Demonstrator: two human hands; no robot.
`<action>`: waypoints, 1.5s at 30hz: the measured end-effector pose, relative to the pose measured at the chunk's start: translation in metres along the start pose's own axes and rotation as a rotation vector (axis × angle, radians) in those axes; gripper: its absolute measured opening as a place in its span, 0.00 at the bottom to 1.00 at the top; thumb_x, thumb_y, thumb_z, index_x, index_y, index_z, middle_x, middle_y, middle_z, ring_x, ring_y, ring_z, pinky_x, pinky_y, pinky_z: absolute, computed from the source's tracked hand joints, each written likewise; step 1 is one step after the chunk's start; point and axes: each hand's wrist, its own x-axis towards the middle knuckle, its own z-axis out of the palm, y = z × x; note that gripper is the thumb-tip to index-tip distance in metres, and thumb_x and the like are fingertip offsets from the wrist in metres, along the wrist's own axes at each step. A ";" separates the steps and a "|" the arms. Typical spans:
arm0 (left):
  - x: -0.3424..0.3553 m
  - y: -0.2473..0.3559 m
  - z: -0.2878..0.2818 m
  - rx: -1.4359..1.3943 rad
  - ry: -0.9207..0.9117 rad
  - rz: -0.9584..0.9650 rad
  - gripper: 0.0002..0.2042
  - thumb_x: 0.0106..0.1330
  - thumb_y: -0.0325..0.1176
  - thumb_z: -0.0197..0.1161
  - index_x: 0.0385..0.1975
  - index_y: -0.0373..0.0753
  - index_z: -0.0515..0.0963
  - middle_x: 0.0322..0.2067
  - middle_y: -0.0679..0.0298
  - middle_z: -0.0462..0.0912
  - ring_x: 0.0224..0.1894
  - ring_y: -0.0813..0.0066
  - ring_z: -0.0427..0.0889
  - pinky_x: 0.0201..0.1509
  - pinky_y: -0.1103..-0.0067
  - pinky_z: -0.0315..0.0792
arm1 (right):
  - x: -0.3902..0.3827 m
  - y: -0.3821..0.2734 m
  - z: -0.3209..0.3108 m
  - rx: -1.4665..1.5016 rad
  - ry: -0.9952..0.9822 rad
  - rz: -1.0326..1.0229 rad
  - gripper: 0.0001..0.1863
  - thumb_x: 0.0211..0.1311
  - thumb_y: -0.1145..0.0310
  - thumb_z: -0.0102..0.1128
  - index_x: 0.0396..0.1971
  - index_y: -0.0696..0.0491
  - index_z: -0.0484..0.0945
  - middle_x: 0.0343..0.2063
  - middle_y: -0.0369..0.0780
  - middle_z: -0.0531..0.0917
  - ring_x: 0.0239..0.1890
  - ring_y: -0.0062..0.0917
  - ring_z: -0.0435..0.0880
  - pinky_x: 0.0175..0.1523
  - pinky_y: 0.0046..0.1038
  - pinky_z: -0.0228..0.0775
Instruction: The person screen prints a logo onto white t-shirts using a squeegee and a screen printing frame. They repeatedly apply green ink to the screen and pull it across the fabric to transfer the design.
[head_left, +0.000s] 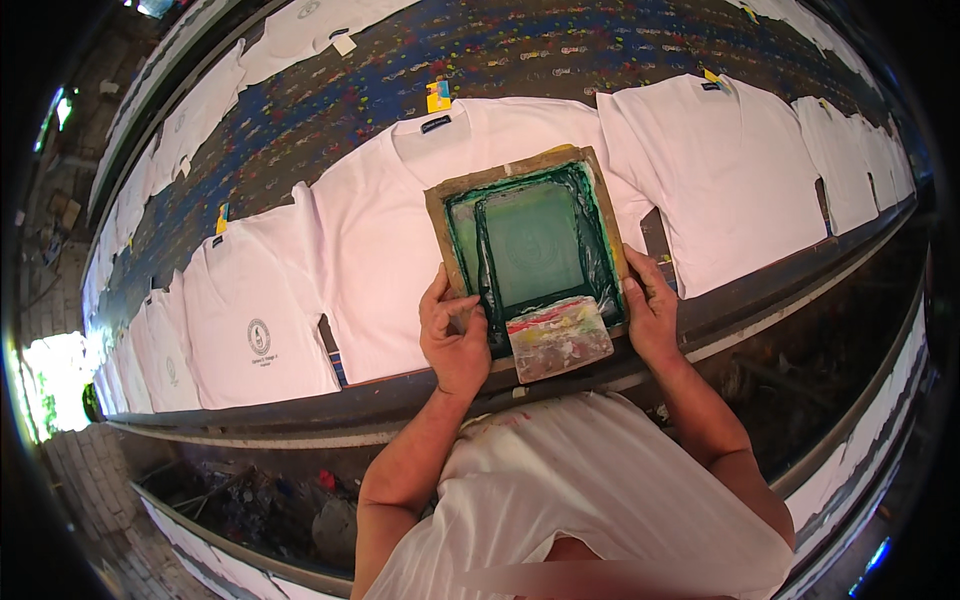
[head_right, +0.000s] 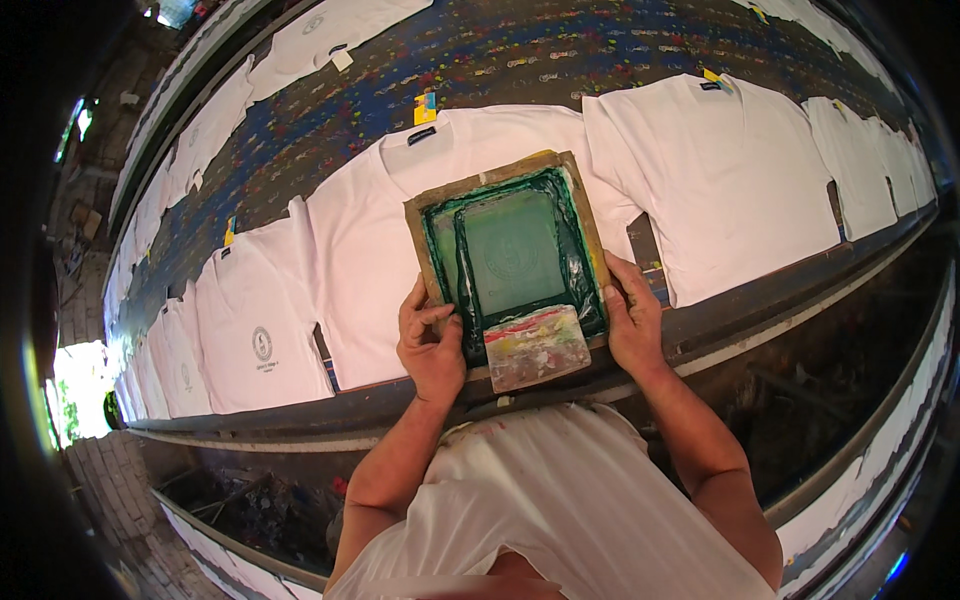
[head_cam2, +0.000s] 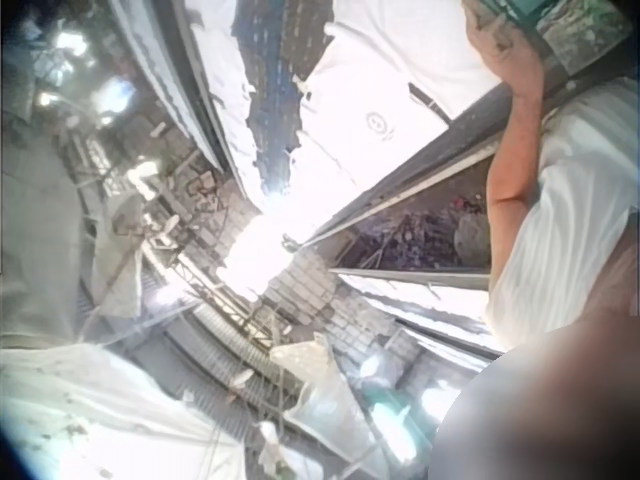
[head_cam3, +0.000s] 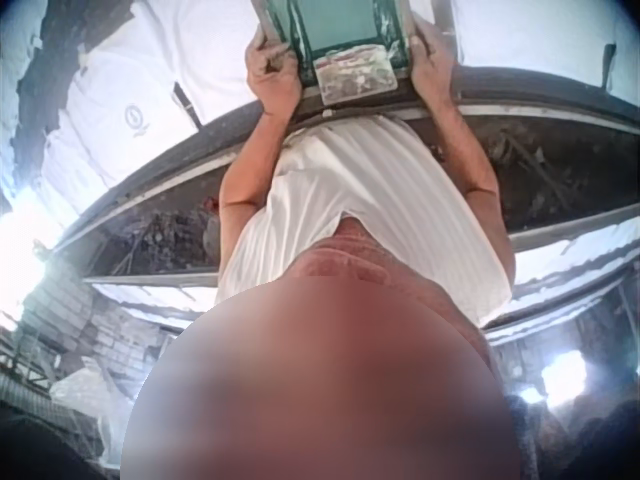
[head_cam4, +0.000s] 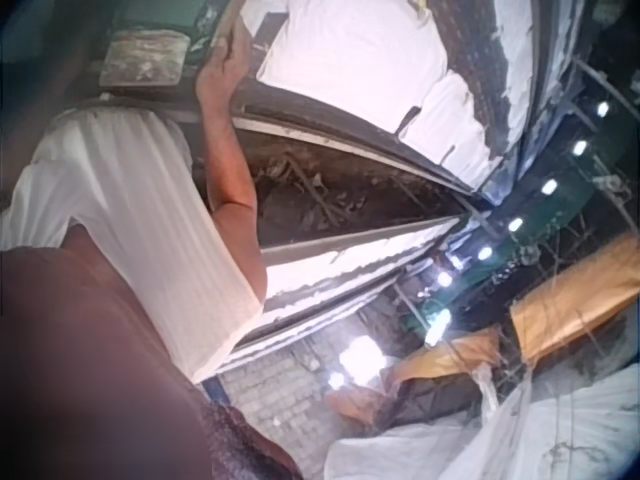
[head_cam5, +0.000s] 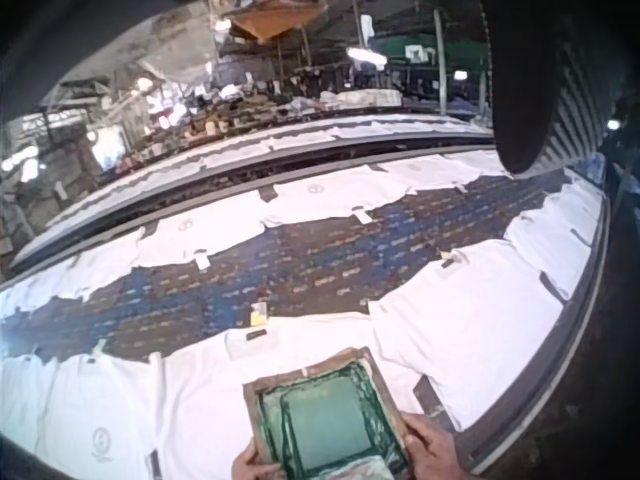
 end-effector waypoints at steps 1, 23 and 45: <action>0.000 -0.001 0.000 -0.014 -0.001 -0.008 0.13 0.65 0.11 0.71 0.44 0.35 0.90 0.77 0.43 0.78 0.79 0.51 0.78 0.82 0.63 0.73 | 0.000 0.000 0.000 -0.026 0.000 -0.017 0.27 0.81 0.84 0.55 0.77 0.64 0.78 0.66 0.44 0.85 0.69 0.28 0.82 0.79 0.31 0.67; -0.002 -0.014 0.003 -0.178 -0.004 -0.046 0.12 0.71 0.09 0.67 0.43 0.35 0.86 0.81 0.40 0.72 0.79 0.53 0.79 0.80 0.64 0.76 | 0.001 -0.001 -0.001 -0.065 -0.015 0.018 0.27 0.84 0.80 0.55 0.78 0.63 0.76 0.70 0.48 0.84 0.74 0.32 0.80 0.82 0.34 0.64; 0.001 -0.013 0.002 -0.070 -0.030 -0.055 0.18 0.71 0.10 0.67 0.57 0.33 0.86 0.82 0.43 0.71 0.83 0.55 0.73 0.83 0.64 0.72 | 0.003 0.003 0.004 0.054 0.024 0.085 0.25 0.83 0.79 0.57 0.76 0.61 0.79 0.70 0.49 0.84 0.73 0.38 0.83 0.80 0.38 0.69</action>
